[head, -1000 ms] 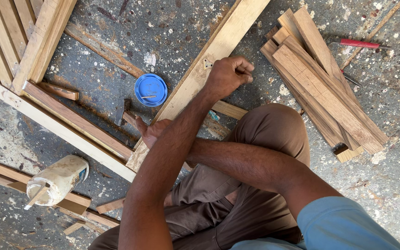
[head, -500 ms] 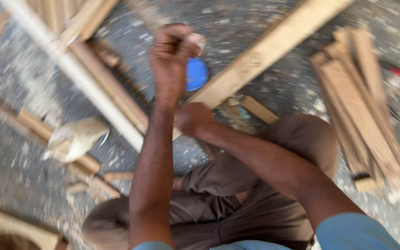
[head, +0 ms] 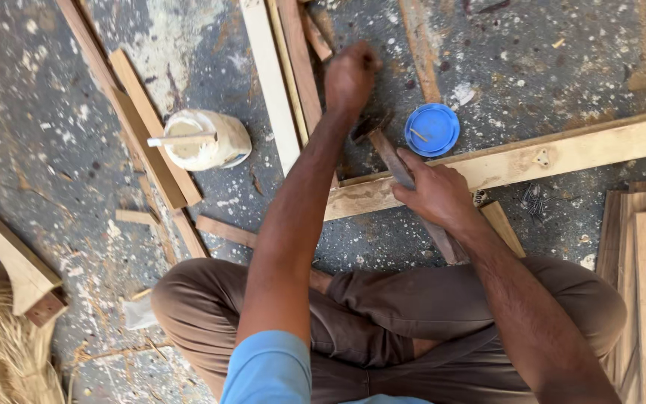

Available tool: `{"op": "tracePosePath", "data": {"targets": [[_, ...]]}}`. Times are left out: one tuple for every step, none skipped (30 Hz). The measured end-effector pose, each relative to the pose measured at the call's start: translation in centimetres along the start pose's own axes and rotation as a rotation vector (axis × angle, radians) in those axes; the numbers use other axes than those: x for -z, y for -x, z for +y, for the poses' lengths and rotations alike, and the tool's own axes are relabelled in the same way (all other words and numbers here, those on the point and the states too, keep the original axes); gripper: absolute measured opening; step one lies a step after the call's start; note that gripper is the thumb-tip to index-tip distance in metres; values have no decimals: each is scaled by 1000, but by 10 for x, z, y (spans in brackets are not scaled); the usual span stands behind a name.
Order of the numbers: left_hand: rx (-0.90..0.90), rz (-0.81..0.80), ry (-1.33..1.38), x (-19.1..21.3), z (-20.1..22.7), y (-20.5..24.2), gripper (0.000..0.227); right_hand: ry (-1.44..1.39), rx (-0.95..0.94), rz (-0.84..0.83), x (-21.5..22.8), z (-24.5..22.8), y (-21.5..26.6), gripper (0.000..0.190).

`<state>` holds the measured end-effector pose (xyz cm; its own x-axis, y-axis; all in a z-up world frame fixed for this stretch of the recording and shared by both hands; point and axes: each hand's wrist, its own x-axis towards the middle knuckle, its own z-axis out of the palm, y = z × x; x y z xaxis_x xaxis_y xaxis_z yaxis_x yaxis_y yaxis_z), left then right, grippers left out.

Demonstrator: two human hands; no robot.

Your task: The person assembles a wooden frame by applying glue to the ends of wooden slats and using a hammer to secure them together.

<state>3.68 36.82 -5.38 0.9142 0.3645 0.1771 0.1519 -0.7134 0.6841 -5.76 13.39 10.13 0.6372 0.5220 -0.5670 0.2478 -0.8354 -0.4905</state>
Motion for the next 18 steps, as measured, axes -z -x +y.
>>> {"op": "tracePosePath", "data": {"targets": [[-2,-65,-45,-1,0,1,12,-1,12,19,-1,0,0,79],[-57,-70,-39,3,-2,5,10,-7,22,41,-2,-1,0,78],[-111,-75,-33,8,-4,10,9,19,7,25,-2,-1,-1,78],[-167,-82,-31,12,-6,13,9,40,-8,9,-3,-2,-1,78],[-184,-133,-82,14,-5,14,7,61,-23,-7,-2,-2,-1,79],[-198,-183,-136,17,-6,17,9,61,-27,-14,-2,-3,-1,79],[-212,-234,-189,21,-6,20,13,61,-30,-21,-3,-3,-1,79],[-211,-299,-286,21,-3,17,13,63,-34,-20,-1,-2,-2,80],[-210,-364,-382,19,3,14,15,68,-17,0,-1,-2,-4,80],[-205,-434,-475,18,6,14,18,73,-3,13,-3,-1,-4,80],[-230,-342,-400,18,8,14,24,77,10,27,-5,0,-3,80],[-256,-243,-327,20,7,9,31,69,18,32,-6,1,-3,79],[-283,-145,-254,22,6,5,39,60,26,36,-6,2,-1,79],[-246,-54,-100,27,1,-3,35,53,36,46,-5,1,-2,79],[-210,36,55,35,-9,-13,31,51,8,24,-4,1,-4,79],[-169,120,210,42,-21,-19,28,47,-23,-6,-4,0,-3,79],[6,182,309,51,-36,-31,26,44,-54,-35,-5,0,-3,80],[181,240,408,60,-53,-44,25,47,-35,-12,-6,-1,-2,80]]}}
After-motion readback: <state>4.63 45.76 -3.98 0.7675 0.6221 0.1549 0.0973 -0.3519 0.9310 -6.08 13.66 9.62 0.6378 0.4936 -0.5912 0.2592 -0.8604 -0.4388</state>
